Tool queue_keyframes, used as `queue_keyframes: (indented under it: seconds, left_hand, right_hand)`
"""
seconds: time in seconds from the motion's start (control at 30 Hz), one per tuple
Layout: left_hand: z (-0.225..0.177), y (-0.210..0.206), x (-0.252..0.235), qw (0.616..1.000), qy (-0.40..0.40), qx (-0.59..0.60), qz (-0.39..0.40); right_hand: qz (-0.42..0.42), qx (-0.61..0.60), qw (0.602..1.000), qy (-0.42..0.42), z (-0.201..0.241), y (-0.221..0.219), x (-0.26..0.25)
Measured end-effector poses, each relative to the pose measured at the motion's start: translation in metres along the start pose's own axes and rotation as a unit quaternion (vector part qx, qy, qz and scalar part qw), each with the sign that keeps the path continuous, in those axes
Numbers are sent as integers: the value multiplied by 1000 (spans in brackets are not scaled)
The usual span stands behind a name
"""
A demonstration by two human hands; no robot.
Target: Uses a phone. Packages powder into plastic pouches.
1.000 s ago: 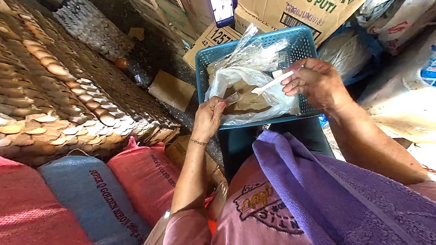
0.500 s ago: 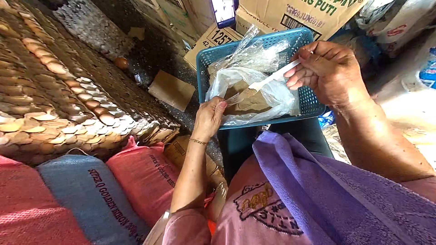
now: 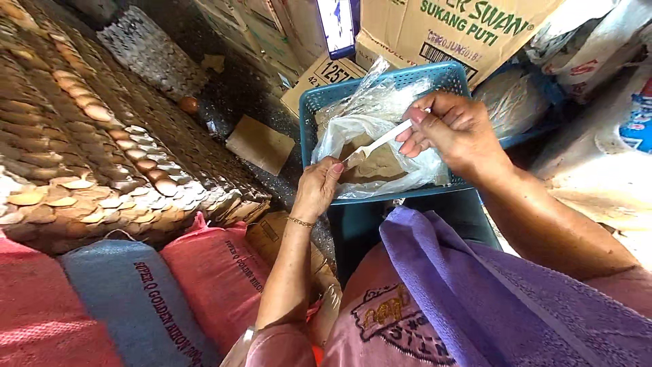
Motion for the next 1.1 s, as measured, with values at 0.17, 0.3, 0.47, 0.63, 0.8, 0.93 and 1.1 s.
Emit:
queue_keyframes:
  seconds: [0.17, 0.3, 0.47, 0.63, 0.8, 0.93, 1.1]
  left_hand:
    - [-8, -1, -2, 1000, -3, -30, -1]
    - [-18, -1, -4, 998, -13, -56, -6]
    - [-21, -1, -10, 999, -32, -39, -14]
    - [-10, -14, -8, 998, -6, 54, 42]
    - [-1, -18, -9, 996, 26, 71, 50]
    - [2, -15, -11, 997, 32, 67, 29]
    - [-4, -2, -7, 989, 28, 143, -12]
  right_hand:
    - [4, 46, 999, 3, -5, -7, -1]
    - [22, 70, 997, 31, -5, -7, 1]
    - [116, 119, 978, 124, 11, -14, 7]
    - [151, 118, 961, 201, 25, -9, 13]
    - [127, 136, 960, 211, 35, 7, 19]
    - [73, 103, 972, 198, 35, 36, 26]
    - [-4, 146, 978, 151, 13, 54, 43]
Point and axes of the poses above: each hand's wrist, its own x-axis away from the middle knuckle, its own y-axis out of the back of the hand, z = x × y, the point moved 10 cm from there along -x, towards the middle knuckle
